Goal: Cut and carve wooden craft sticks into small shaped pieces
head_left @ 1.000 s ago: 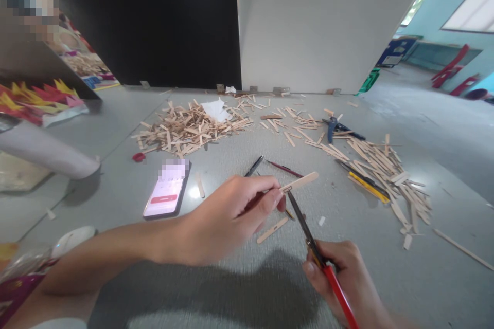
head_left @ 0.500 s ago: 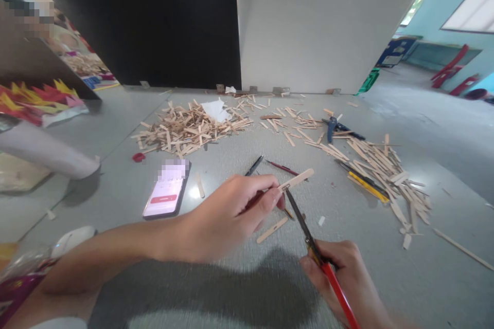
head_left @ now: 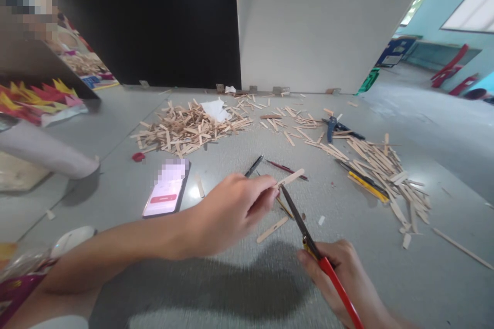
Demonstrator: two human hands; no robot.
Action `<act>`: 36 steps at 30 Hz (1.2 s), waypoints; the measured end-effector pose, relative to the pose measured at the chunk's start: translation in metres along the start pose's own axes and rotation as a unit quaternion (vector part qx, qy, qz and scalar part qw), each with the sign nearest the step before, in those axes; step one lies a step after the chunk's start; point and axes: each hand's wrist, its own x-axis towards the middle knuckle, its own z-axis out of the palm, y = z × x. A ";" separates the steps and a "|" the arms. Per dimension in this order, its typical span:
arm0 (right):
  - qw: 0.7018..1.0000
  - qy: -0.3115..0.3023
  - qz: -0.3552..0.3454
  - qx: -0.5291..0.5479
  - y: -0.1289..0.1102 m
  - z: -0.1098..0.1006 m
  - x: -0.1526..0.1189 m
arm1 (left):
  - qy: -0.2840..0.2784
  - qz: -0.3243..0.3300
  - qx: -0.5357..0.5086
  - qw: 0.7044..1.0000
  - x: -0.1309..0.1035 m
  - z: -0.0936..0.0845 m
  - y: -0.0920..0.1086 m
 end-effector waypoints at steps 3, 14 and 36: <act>0.998 -0.035 0.041 0.009 -0.006 -0.004 -0.001 | -0.006 0.012 0.035 0.999 0.002 -0.002 -0.002; 0.981 -0.108 0.135 0.092 -0.022 -0.012 -0.001 | -0.070 0.037 0.197 0.977 0.000 -0.015 -0.010; 0.963 -0.103 0.129 0.212 0.009 -0.011 -0.020 | -0.075 -0.143 -0.184 0.970 0.007 -0.008 0.002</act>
